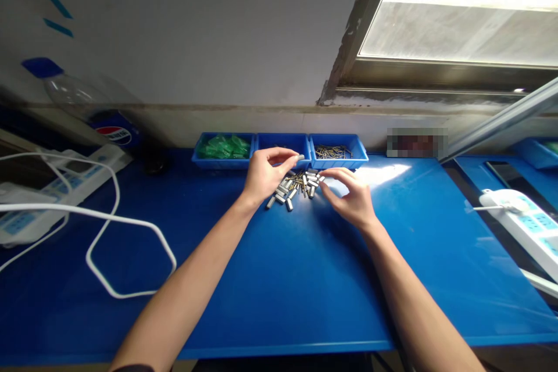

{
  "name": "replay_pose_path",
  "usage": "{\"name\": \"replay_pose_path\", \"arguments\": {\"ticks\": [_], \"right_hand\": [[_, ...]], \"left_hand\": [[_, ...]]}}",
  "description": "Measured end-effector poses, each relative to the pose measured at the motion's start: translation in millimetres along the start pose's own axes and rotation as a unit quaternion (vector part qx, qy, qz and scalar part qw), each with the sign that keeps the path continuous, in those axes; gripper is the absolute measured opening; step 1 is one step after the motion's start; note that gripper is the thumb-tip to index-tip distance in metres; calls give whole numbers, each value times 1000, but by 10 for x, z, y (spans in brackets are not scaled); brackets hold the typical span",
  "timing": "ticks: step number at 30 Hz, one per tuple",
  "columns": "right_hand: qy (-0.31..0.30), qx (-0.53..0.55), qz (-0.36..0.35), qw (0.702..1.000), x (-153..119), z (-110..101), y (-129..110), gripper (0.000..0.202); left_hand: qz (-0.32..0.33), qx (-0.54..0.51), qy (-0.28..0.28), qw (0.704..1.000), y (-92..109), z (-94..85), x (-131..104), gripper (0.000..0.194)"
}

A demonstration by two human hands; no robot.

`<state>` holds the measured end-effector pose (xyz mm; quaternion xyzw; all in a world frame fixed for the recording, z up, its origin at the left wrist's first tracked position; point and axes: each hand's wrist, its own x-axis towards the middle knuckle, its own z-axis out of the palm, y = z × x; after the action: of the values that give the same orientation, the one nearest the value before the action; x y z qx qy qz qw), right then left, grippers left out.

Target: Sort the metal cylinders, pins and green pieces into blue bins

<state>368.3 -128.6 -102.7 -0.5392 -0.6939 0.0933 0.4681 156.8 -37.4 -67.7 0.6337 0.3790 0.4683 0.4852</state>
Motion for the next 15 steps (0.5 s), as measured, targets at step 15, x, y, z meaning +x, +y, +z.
{"name": "replay_pose_path", "arguments": {"ticks": [15], "right_hand": [[-98, -110, -33, 989, -40, -39, 171, 18]], "left_hand": [[26, 53, -28, 998, -4, 82, -55, 16]]}}
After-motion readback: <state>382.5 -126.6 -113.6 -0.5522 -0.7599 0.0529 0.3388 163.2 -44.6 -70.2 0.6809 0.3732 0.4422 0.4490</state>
